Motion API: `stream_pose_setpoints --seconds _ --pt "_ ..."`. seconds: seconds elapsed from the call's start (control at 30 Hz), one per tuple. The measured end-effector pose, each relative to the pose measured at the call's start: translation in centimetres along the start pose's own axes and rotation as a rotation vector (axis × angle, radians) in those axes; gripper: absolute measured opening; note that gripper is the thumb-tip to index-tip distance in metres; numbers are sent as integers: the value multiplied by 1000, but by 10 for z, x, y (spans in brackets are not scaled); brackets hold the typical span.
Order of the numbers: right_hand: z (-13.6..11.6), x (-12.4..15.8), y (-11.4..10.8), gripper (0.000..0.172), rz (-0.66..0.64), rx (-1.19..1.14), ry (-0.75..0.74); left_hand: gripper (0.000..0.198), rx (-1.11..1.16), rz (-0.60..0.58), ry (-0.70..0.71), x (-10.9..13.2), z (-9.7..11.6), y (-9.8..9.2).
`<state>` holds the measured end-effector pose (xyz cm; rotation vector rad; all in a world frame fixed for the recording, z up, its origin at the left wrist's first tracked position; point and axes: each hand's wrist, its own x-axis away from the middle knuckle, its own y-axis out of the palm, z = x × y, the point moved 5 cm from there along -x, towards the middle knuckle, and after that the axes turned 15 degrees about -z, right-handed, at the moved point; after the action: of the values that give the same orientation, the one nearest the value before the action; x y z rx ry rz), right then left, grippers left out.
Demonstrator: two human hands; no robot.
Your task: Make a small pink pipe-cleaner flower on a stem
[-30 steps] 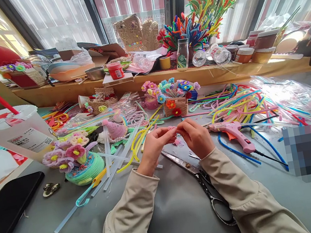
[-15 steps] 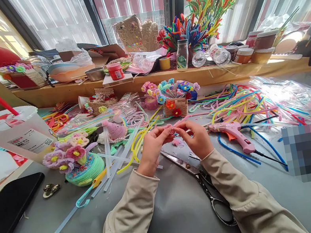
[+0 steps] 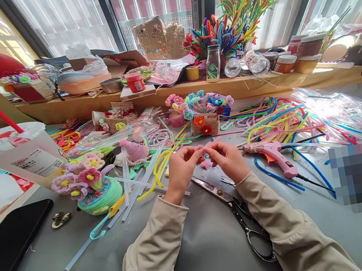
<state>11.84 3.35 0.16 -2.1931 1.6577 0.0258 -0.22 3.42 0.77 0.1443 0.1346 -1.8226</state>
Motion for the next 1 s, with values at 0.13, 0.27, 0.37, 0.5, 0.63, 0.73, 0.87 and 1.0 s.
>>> stream_pose_setpoints --seconds 0.13,0.27,0.37,0.5,0.63,0.73,0.87,1.0 --pt "-7 1 -3 22 39 145 -107 21 171 -6 -104 0 -6 -1" --pt "-22 7 -2 17 98 571 -300 20 351 -22 -193 1 -11 0" --pt "-28 11 0 15 130 770 -372 20 390 -35 -222 2 -13 1" --pt "-34 14 2 16 173 933 -438 20 389 -86 -210 1 -14 4" --pt "-35 14 3 17 163 992 -453 20 390 -90 -207 2 -14 5" --pt "-34 14 3 16 166 995 -442 19 376 -86 -189 2 -13 6" --pt "-32 14 1 16 190 976 -405 17 335 -59 -139 1 -11 8" --pt "-32 14 1 16 203 938 -377 17 260 -22 -66 0 -9 7"
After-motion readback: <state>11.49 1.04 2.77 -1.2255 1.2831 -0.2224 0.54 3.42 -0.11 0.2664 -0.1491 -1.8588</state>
